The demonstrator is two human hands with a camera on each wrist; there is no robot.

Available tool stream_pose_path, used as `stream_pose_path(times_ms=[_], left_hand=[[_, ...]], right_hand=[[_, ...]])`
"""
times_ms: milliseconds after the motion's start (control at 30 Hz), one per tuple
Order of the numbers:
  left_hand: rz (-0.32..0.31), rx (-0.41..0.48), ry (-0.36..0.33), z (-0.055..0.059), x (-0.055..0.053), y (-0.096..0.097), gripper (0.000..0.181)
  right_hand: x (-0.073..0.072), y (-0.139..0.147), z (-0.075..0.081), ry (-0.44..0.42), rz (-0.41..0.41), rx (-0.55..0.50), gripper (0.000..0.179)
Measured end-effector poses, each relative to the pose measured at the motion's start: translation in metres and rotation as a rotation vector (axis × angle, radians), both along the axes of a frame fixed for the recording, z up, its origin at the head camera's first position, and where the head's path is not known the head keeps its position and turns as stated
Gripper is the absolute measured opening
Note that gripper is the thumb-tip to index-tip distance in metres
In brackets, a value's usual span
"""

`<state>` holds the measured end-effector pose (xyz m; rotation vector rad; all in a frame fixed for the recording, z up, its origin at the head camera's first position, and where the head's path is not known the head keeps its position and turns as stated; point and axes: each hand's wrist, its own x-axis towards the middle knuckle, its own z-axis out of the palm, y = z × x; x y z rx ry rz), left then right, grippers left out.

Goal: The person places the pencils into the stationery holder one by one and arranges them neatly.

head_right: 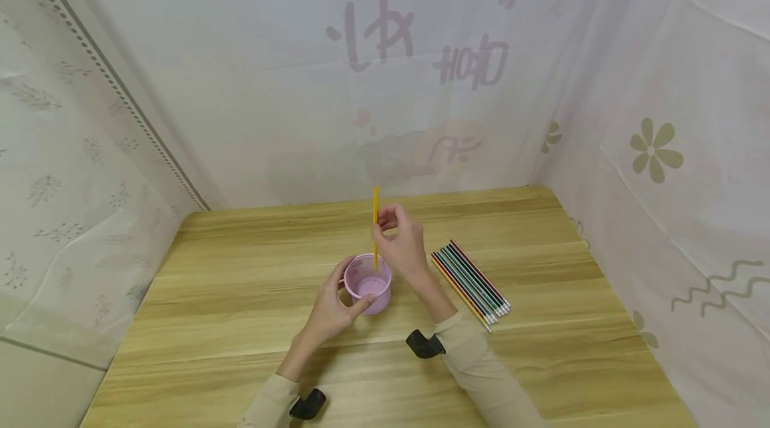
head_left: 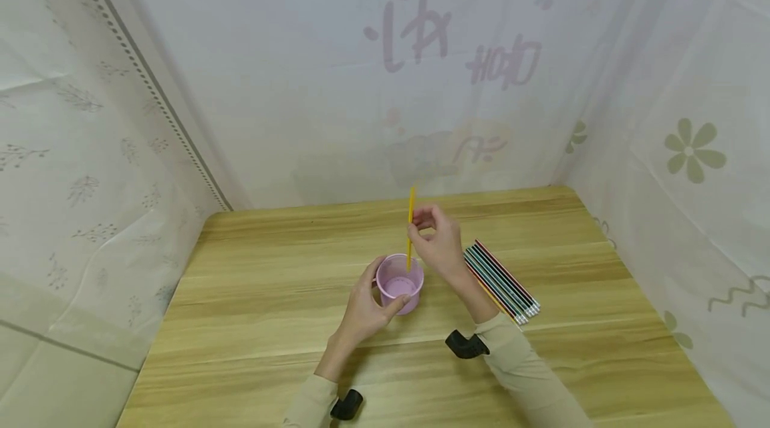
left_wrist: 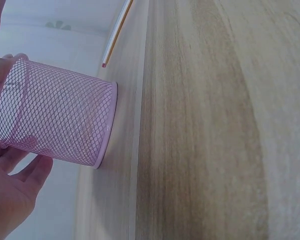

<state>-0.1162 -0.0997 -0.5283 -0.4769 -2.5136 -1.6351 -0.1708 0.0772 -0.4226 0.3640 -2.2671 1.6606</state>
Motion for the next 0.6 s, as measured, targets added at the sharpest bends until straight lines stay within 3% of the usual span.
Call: stream_pose_path(times_ms=[600], left_hand=[[-0.012, -0.013, -0.006, -0.002, 0.000, -0.001, 0.089]], right_hand=[[0.011, -0.016, -0.035, -0.106, 0.048, 0.058, 0.020]])
